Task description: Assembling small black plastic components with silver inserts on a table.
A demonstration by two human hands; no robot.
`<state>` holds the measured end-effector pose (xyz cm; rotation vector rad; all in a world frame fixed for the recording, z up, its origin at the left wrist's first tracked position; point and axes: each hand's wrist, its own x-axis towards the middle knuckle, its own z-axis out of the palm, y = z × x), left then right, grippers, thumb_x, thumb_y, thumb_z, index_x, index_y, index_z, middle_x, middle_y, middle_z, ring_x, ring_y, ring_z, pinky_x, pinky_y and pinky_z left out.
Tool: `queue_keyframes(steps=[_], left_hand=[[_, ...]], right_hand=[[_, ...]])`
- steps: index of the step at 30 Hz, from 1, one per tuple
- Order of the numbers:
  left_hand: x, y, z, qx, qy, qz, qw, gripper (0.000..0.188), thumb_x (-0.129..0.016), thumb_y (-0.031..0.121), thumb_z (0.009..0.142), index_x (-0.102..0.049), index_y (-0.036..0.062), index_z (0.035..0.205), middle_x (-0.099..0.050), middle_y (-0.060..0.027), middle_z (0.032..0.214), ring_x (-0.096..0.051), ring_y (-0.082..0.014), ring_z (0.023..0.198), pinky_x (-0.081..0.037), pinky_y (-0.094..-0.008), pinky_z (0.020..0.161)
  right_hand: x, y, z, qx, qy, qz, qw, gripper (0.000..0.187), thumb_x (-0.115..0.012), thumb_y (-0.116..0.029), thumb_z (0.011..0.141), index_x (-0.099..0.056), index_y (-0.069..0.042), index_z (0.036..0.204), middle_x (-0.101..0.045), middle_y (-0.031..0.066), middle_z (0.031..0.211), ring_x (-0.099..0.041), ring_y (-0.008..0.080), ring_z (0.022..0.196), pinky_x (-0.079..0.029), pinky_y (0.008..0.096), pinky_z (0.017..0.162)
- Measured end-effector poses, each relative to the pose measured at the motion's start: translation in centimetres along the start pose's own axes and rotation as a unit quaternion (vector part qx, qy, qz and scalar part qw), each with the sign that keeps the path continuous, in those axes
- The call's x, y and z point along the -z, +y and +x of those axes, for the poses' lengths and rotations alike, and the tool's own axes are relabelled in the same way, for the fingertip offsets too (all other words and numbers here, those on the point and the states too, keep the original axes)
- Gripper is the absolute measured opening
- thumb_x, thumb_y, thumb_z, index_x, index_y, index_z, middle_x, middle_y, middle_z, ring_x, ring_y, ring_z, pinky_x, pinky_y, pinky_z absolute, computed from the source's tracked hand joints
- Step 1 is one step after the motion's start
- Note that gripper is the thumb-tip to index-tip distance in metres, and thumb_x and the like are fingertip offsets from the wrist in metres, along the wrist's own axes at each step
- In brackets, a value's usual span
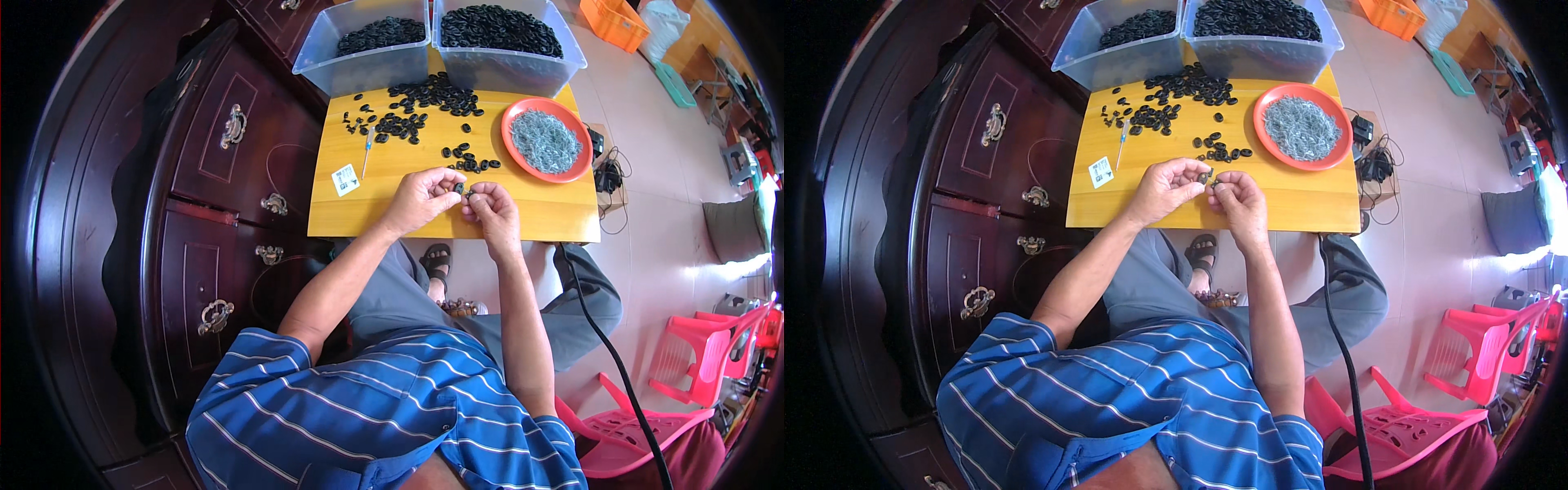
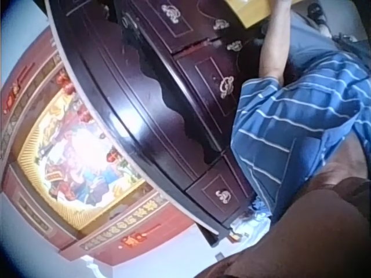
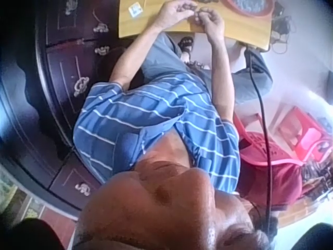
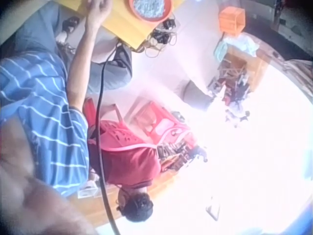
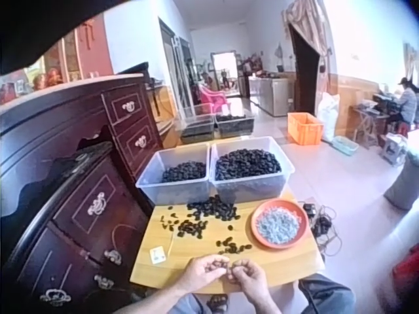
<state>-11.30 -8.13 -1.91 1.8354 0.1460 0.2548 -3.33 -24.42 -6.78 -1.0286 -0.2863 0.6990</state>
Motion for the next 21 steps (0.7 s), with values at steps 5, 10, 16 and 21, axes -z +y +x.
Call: queue_keyframes(steps=[5, 10, 16, 21], left_hand=[[-0.1, 0.4, 0.2, -0.008, -0.002, 0.03, 1.0, 0.025, -0.067, -0.001, 0.089, -0.066, -0.0002, 0.114, -0.066, 0.0015, 0.092, -0.058, -0.0016, 0.075, -0.05, -0.0186, 0.071], [0.2, -0.1, 0.2, 0.023, 0.022, -0.082, 0.996, 0.014, -0.064, 0.003, 0.092, -0.063, 0.0021, 0.106, -0.062, 0.0016, 0.085, -0.055, -0.0029, 0.067, -0.048, -0.0194, 0.062], [0.7, -0.7, -0.1, 0.045, 0.054, -0.1, 0.993, 0.009, -0.061, 0.008, 0.095, -0.061, 0.0023, 0.103, -0.06, 0.0006, 0.082, -0.053, -0.0045, 0.062, -0.046, -0.0202, 0.055], [0.4, -0.8, -0.4, 0.054, 0.054, -0.111, 0.991, 0.013, -0.061, 0.008, 0.095, -0.063, 0.0022, 0.107, -0.062, -0.0003, 0.084, -0.055, -0.0047, 0.064, -0.046, -0.0197, 0.057]], right_hand=[[0.0, -0.1, -0.1, 0.0, -0.003, -0.003, 1.0, 0.015, -0.056, -0.006, 0.1, -0.056, -0.001, 0.114, -0.068, 0.0058, 0.094, -0.063, 0.0088, 0.079, -0.055, 0.0228, 0.073], [-0.1, -0.2, -0.2, 0.006, 0.008, -0.001, 1.0, 0.014, -0.057, -0.006, 0.1, -0.057, -0.002, 0.113, -0.069, 0.0063, 0.094, -0.063, 0.01, 0.078, -0.054, 0.0241, 0.073], [-0.1, 0.0, -0.1, 0.007, 0.013, 0.011, 1.0, 0.014, -0.057, -0.005, 0.099, -0.057, -0.002, 0.113, -0.069, 0.0069, 0.094, -0.064, 0.0106, 0.078, -0.054, 0.0243, 0.073], [-0.1, 0.0, -0.1, 0.01, 0.013, 0.006, 1.0, 0.014, -0.057, -0.005, 0.099, -0.057, -0.002, 0.113, -0.069, 0.0068, 0.094, -0.064, 0.0105, 0.078, -0.054, 0.0242, 0.073]])
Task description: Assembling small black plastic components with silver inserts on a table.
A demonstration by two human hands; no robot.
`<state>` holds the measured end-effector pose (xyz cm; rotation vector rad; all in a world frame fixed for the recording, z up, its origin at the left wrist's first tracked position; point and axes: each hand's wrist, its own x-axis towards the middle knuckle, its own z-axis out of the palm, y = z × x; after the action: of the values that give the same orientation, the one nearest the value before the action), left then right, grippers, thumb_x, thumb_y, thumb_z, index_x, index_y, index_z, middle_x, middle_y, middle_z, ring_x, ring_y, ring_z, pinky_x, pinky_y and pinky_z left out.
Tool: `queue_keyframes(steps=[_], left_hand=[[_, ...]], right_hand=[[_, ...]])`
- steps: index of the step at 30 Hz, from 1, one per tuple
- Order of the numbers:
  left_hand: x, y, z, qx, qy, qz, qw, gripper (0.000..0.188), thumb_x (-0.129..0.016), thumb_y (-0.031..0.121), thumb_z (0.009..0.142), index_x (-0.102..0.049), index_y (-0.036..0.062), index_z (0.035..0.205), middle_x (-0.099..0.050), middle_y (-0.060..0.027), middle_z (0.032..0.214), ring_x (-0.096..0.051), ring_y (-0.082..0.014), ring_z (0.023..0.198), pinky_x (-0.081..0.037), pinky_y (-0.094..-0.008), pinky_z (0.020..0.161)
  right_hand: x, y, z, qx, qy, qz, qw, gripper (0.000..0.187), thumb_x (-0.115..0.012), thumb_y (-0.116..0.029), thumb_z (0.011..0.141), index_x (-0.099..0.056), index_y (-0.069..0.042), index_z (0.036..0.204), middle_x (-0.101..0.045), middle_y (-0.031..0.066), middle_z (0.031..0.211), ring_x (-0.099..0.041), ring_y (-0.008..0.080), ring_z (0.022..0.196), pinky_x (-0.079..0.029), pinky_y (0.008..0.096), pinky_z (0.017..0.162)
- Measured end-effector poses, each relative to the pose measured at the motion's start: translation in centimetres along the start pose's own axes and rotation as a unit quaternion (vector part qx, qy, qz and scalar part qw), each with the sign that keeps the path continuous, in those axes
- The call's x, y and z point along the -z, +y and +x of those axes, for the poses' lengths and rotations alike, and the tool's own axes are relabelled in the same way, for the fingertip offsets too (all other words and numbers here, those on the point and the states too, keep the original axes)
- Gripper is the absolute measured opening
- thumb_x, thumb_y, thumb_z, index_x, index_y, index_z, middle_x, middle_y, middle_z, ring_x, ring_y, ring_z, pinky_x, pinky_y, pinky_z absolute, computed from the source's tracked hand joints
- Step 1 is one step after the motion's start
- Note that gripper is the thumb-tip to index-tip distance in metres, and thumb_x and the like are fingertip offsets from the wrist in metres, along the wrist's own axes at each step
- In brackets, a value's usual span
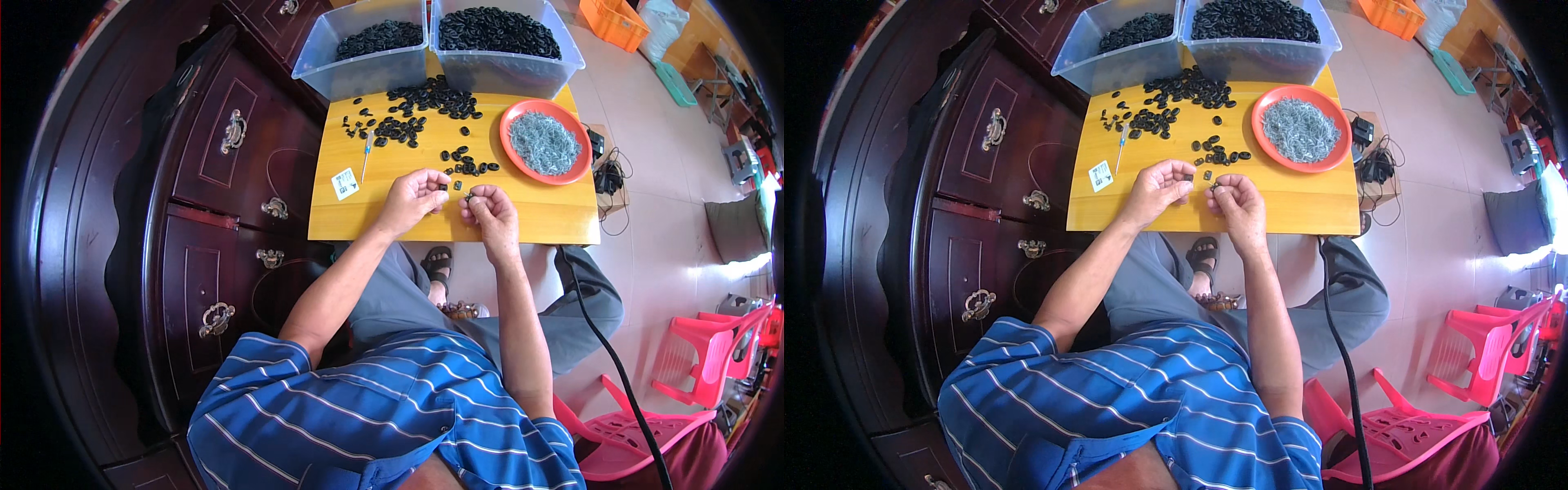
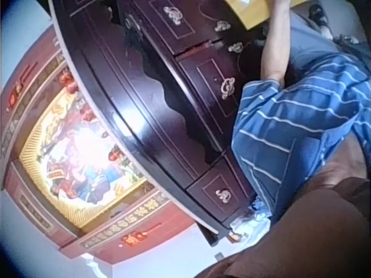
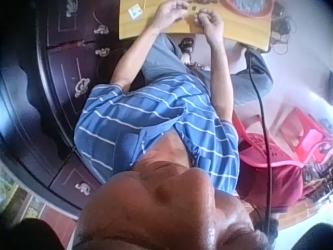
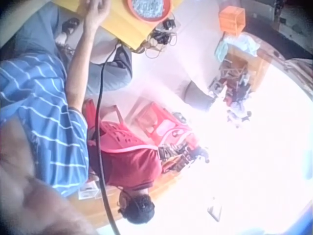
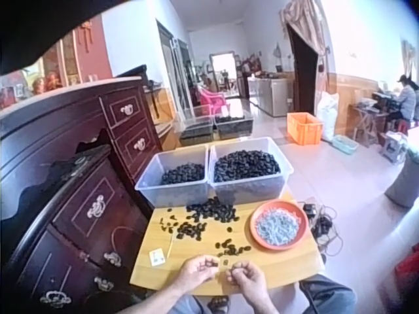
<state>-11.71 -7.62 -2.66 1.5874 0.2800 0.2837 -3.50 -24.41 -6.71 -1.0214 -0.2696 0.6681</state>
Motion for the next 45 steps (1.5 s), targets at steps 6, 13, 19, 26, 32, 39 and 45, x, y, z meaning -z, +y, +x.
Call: queue_keyframes(steps=[6, 13, 19, 26, 32, 39, 45], left_hand=[[0.8, -0.3, 0.0, 0.004, -0.013, 0.022, 1.0, 0.016, -0.065, 0.017, 0.098, -0.064, 0.003, 0.106, -0.062, 0.0013, 0.081, -0.055, -0.0035, 0.064, -0.047, -0.0187, 0.057], [0.3, 0.0, -0.3, 0.019, -0.005, 0.035, 0.999, 0.013, -0.064, 0.015, 0.098, -0.062, 0.004, 0.105, -0.059, 0.0031, 0.078, -0.053, -0.0024, 0.06, -0.045, -0.0183, 0.053], [-0.2, 0.5, -0.6, 0.006, -0.002, 0.006, 1.0, 0.014, -0.063, 0.004, 0.095, -0.061, 0.0028, 0.109, -0.058, 0.0036, 0.079, -0.053, -0.0017, 0.061, -0.046, -0.0178, 0.054], [-0.4, 0.6, -0.3, -0.05, -0.035, 0.063, 0.996, 0.023, -0.068, -0.002, 0.089, -0.065, -0.0006, 0.112, -0.065, 0.0013, 0.088, -0.06, -0.0023, 0.071, -0.051, -0.0181, 0.067], [-0.7, 0.7, -0.1, -0.076, -0.034, 0.119, 0.989, 0.025, -0.071, -0.001, 0.086, -0.067, 0.0001, 0.111, -0.069, 0.0008, 0.089, -0.06, -0.003, 0.074, -0.052, -0.0196, 0.07], [-0.8, 1.2, -0.1, -0.082, -0.034, 0.15, 0.985, 0.025, -0.075, 0.002, 0.083, -0.07, 0.0013, 0.108, -0.067, 0.0019, 0.085, -0.058, -0.0037, 0.075, -0.05, -0.0207, 0.068], [-0.8, 1.6, -0.2, -0.071, -0.039, 0.17, 0.982, 0.026, -0.076, 0.003, 0.082, -0.072, 0.0032, 0.108, -0.066, 0.002, 0.083, -0.059, -0.0049, 0.075, -0.05, -0.0217, 0.069]], right_hand=[[0.0, 0.0, 0.0, 0.0, 0.0, -0.004, 1.0, 0.014, -0.057, -0.005, 0.099, -0.057, -0.002, 0.113, -0.069, 0.0065, 0.094, -0.063, 0.0101, 0.078, -0.053, 0.0239, 0.073], [0.0, -0.1, -0.1, -0.001, 0.001, -0.007, 1.0, 0.014, -0.057, -0.006, 0.1, -0.057, -0.002, 0.113, -0.069, 0.0061, 0.094, -0.063, 0.0097, 0.078, -0.053, 0.024, 0.074], [0.0, 0.0, -0.1, -0.003, -0.003, -0.013, 1.0, 0.014, -0.057, -0.006, 0.1, -0.056, -0.002, 0.113, -0.068, 0.0061, 0.094, -0.063, 0.0097, 0.078, -0.053, 0.024, 0.074], [0.0, 0.0, -0.1, -0.007, -0.016, -0.024, 1.0, 0.015, -0.058, -0.007, 0.099, -0.056, -0.002, 0.112, -0.069, 0.0052, 0.092, -0.064, 0.0085, 0.078, -0.053, 0.0218, 0.072], [0.3, -0.1, 0.0, -0.013, -0.028, -0.029, 0.999, 0.014, -0.058, -0.006, 0.099, -0.056, -0.002, 0.112, -0.068, 0.0056, 0.093, -0.064, 0.0103, 0.08, -0.054, 0.0234, 0.075], [0.3, -0.3, -0.1, -0.017, -0.04, -0.029, 0.999, 0.014, -0.059, -0.007, 0.099, -0.056, -0.002, 0.112, -0.067, 0.0038, 0.09, -0.065, 0.0098, 0.078, -0.054, 0.023, 0.074], [0.3, -0.3, -0.1, -0.016, -0.037, -0.034, 0.999, 0.014, -0.059, -0.007, 0.099, -0.056, -0.002, 0.112, -0.067, 0.0029, 0.089, -0.065, 0.0096, 0.078, -0.054, 0.023, 0.073]])
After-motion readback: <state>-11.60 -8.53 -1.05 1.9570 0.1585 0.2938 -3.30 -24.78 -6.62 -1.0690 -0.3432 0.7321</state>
